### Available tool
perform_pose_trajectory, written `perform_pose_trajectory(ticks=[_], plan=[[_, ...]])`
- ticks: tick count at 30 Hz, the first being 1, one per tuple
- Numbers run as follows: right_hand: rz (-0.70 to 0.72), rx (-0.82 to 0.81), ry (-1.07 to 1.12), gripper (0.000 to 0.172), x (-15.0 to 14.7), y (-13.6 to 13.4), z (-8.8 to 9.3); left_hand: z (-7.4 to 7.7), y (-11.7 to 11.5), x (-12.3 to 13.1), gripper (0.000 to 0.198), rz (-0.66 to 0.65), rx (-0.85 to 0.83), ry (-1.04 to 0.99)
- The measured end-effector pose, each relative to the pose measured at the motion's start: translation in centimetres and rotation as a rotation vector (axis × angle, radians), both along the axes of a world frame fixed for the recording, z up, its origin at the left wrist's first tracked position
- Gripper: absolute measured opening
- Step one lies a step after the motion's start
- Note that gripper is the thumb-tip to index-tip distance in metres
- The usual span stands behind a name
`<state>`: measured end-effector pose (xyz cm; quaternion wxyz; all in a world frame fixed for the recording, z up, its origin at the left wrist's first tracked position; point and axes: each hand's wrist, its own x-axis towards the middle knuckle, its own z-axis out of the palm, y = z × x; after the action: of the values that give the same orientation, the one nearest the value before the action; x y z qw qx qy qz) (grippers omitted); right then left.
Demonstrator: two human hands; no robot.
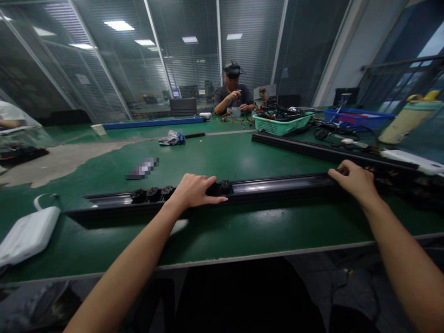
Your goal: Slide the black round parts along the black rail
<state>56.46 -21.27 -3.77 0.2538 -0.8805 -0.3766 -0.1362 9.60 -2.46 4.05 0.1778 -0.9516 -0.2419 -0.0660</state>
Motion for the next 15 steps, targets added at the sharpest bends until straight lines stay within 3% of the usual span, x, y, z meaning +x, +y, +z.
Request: perform_pose_trajectory(ticks=[15], plan=[[-0.023,-0.054,0.002,0.034,1.2,-0.2,-0.1,-0.2,0.2,0.0,0.077,-0.001,0.015,0.01]])
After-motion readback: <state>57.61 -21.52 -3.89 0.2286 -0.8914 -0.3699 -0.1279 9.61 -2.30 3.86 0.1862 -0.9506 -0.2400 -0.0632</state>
